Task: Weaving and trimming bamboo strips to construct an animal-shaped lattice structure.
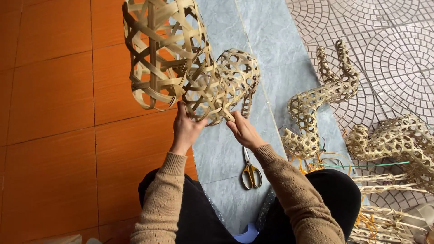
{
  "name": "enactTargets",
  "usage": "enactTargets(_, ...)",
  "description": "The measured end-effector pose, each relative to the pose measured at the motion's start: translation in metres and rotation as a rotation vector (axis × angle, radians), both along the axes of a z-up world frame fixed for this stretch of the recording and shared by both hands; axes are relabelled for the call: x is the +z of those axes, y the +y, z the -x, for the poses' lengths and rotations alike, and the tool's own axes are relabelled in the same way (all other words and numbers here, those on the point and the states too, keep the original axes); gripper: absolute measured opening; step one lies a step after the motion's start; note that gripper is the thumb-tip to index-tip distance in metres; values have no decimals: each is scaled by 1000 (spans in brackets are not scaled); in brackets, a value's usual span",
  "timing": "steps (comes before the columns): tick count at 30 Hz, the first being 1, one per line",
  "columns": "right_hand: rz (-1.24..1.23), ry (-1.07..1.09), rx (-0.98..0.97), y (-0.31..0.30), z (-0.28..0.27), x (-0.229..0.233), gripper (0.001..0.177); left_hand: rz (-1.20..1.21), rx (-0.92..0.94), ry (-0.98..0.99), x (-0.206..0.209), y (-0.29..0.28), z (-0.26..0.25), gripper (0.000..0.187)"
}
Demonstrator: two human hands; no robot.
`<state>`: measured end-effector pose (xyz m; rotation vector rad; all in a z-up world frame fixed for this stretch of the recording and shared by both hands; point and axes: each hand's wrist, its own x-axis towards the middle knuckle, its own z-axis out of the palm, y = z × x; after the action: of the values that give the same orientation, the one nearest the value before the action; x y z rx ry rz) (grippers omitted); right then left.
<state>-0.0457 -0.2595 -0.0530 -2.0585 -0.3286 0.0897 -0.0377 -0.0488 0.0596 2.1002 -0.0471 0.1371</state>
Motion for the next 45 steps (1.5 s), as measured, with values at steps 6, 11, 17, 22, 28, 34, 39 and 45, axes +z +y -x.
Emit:
enactTargets(6, -195, 29, -39, 6, 2, -4, 25, 41, 4, 12, -3, 3, 0, 63)
enactTargets(11, -1, -52, 47, -9, -3, 1, 27, 24, -64, 8, -10, 8, -3, 64)
enactTargets(17, -209, 26, -53, 14, 10, 15, 25, 15, -38, -9, -47, 6, -1, 65)
enactTargets(22, -115, 82, -19, 24, 17, 63, 32, 60, -17, -29, -25, 2, 4, 73)
enactTargets(28, -203, 238, -59, 27, 21, 43, 53, 298, 3, -44, -49, -20, 10, 77)
enactTargets(34, -543, 146, -35, 33, 17, 48, 43, -668, -12, -628, -102, 0, 14, 53)
enactTargets(39, -555, 119, -109, 37, 6, 24, 35, 101, -14, 28, -48, -13, 8, 53)
enactTargets(45, -504, 103, -141, 37, 0, -32, 36, -115, 216, -193, -57, 2, 8, 63)
